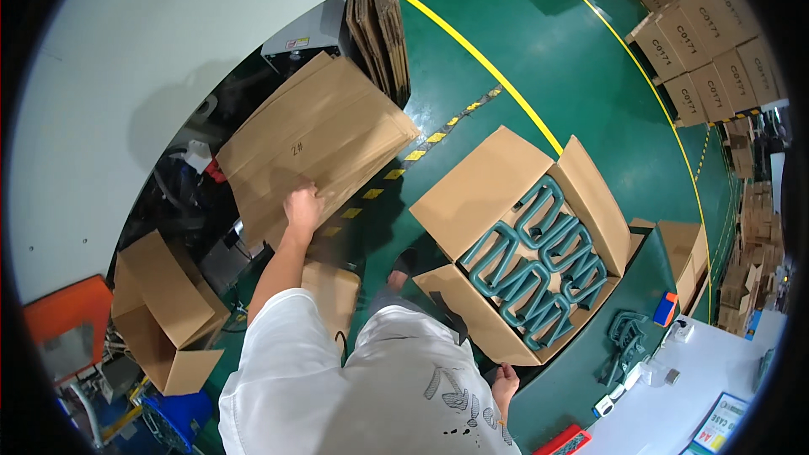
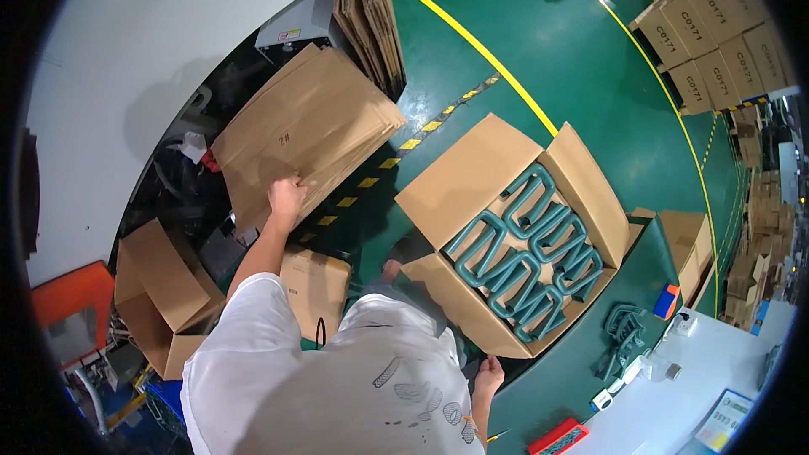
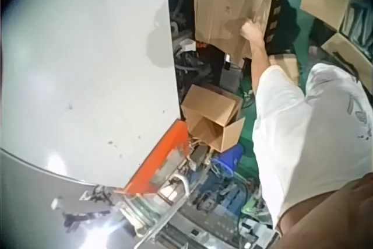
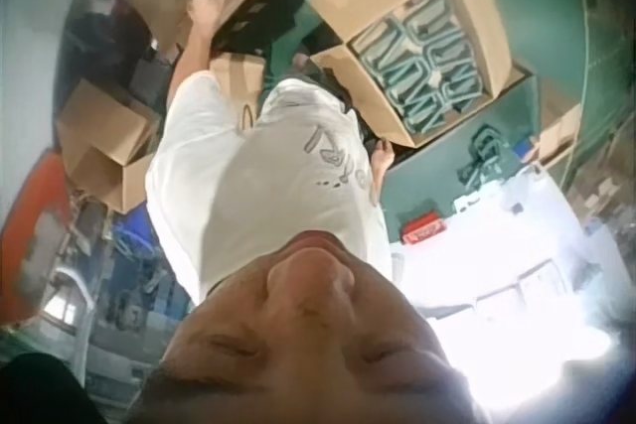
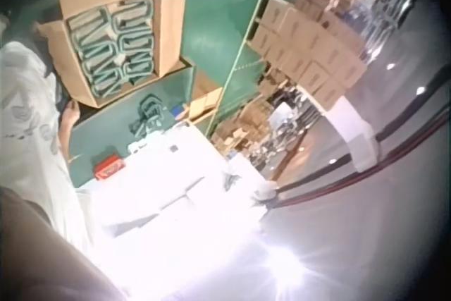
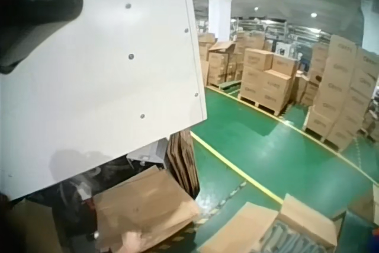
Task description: Manually clean plastic parts, pack them into a cardboard box, and seal the box with tape in a factory environment.
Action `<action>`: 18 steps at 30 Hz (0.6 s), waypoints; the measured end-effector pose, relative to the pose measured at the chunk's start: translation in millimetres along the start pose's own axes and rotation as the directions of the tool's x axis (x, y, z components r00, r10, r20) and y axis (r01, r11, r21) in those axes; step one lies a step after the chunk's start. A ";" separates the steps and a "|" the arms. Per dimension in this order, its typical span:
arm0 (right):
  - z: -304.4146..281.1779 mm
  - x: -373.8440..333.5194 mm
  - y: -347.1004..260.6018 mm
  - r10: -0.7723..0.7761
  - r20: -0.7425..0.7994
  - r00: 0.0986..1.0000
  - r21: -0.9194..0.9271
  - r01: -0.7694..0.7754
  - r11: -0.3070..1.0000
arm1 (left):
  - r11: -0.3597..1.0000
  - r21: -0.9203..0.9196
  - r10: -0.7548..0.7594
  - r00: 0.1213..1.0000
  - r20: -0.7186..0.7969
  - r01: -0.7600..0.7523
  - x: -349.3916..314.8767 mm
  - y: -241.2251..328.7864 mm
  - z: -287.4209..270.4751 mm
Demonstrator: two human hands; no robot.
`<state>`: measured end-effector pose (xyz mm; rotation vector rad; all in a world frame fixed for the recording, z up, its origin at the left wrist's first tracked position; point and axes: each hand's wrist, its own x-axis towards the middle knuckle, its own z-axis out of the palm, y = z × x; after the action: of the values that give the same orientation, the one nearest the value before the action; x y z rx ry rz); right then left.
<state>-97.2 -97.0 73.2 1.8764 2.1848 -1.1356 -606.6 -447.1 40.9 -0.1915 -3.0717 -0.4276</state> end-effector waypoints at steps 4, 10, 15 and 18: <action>4.1 2.2 17.4 0.055 0.100 0.993 -0.063 -0.049 0.997 | 0.998 0.035 0.037 0.892 0.451 -0.059 -0.4 -4.6 -1.0; 11.2 -8.7 43.1 0.032 0.028 0.999 -0.141 -0.028 0.990 | 0.956 -0.009 0.290 0.935 0.206 -0.295 25.3 11.6 -7.6; 4.3 -19.2 9.7 0.011 -0.050 0.999 -0.136 -0.018 0.991 | 0.798 -0.089 0.597 0.802 -0.022 -0.596 -16.9 159.5 27.1; 4.7 -21.3 19.7 0.021 -0.084 0.996 -0.090 -0.028 0.996 | 0.482 -0.435 0.841 0.541 -0.013 -0.760 -66.8 252.9 61.3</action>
<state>-76.3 -117.6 70.2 1.9408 2.2082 -0.9536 -509.4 -196.7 46.8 -1.7106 -2.5373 -0.9630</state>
